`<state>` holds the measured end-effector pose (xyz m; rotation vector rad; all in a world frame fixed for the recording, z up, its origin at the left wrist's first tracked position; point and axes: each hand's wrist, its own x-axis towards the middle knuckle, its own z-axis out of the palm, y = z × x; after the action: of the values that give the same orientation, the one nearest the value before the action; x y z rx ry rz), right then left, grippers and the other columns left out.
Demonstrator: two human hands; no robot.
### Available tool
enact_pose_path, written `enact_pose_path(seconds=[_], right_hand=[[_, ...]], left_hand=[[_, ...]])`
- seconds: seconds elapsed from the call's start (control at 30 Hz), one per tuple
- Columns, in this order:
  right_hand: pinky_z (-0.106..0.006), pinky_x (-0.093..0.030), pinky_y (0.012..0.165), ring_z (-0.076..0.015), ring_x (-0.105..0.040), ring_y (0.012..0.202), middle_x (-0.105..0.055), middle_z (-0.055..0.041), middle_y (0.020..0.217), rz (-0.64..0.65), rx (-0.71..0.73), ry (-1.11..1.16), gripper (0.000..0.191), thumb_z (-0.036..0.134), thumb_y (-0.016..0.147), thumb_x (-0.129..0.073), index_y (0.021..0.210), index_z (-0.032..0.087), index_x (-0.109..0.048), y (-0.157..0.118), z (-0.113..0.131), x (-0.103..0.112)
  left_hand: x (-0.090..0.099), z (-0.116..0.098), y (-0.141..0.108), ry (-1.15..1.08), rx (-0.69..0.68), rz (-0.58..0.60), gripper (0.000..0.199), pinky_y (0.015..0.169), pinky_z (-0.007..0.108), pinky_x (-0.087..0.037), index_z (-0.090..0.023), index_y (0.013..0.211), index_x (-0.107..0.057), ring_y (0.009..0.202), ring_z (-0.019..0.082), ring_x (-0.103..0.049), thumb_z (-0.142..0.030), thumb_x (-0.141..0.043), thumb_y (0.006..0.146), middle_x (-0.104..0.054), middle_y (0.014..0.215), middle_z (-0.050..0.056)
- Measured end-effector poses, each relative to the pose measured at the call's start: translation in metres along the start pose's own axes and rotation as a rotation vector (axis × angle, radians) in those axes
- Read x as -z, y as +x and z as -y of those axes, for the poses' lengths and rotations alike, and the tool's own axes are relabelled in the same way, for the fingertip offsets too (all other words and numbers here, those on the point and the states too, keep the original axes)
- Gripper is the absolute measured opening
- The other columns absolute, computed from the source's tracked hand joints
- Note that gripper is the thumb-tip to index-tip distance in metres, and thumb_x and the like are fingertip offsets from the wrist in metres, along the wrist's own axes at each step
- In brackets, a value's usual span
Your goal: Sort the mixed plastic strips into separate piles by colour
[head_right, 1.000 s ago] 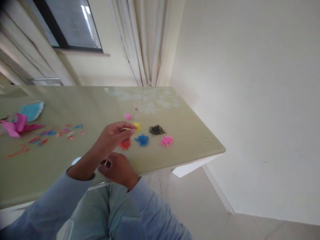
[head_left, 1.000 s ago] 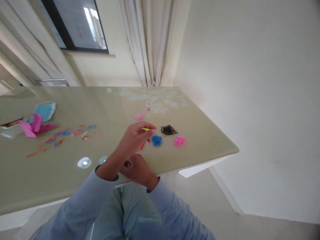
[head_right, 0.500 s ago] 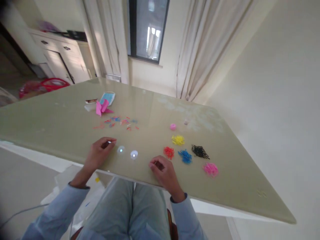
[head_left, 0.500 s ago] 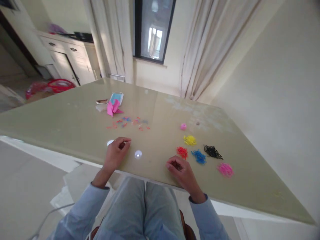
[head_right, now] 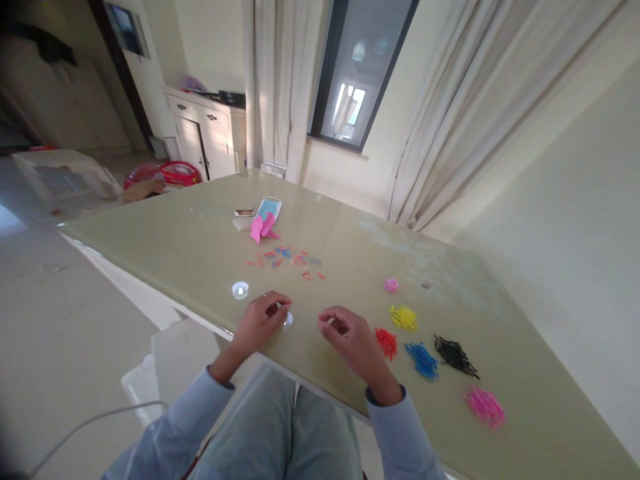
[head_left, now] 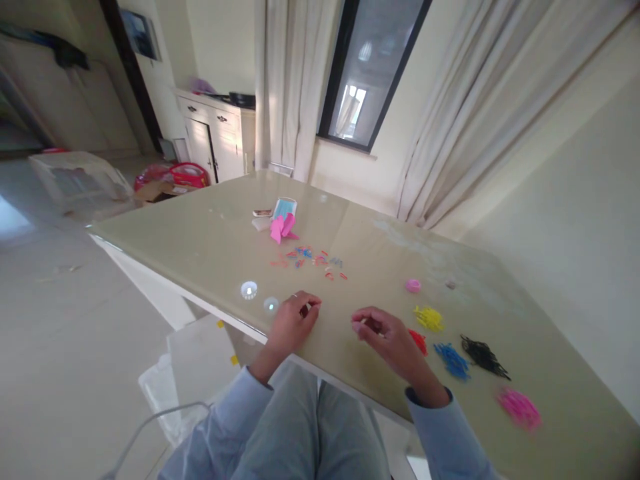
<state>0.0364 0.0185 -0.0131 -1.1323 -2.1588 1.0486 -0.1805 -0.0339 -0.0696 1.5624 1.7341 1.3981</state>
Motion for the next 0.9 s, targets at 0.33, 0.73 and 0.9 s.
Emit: enact_pose_path(seconds=[0.33, 0.73, 0.9], right_hand=[[-0.029, -0.051, 0.078, -0.0158, -0.065, 0.08, -0.072, -0.0069, 0.098, -0.036, 0.154, -0.35, 0.024, 0.018, 0.079, -0.062, 0.104, 0.017, -0.066, 0.14, 0.005, -0.032], [-0.027, -0.046, 0.084, -0.0197, -0.065, 0.094, -0.074, -0.0096, 0.099, 0.056, 0.168, -0.61, 0.016, 0.013, 0.08, -0.066, 0.093, 0.017, -0.074, 0.206, -0.014, -0.03], [-0.026, -0.046, 0.081, -0.0199, -0.065, 0.091, -0.075, -0.0078, 0.093, 0.07, 0.182, -0.645, 0.013, 0.015, 0.083, -0.064, 0.085, 0.019, -0.076, 0.212, -0.018, -0.039]], left_hand=[[-0.001, -0.001, 0.001, -0.012, 0.019, -0.019, 0.016, 0.067, 0.026, -0.045, -0.018, 0.086, -0.07, 0.067, 0.013, -0.059, -0.016, -0.054, 0.083, -0.069, 0.083, 0.003], [-0.002, -0.001, 0.003, -0.015, 0.048, -0.037, 0.015, 0.067, 0.027, -0.045, -0.018, 0.085, -0.07, 0.065, 0.013, -0.058, -0.017, -0.055, 0.082, -0.069, 0.081, 0.003], [-0.002, -0.001, 0.003, -0.034, 0.05, -0.047, 0.016, 0.066, 0.026, -0.045, -0.019, 0.086, -0.07, 0.065, 0.013, -0.058, -0.017, -0.055, 0.082, -0.068, 0.081, 0.002]])
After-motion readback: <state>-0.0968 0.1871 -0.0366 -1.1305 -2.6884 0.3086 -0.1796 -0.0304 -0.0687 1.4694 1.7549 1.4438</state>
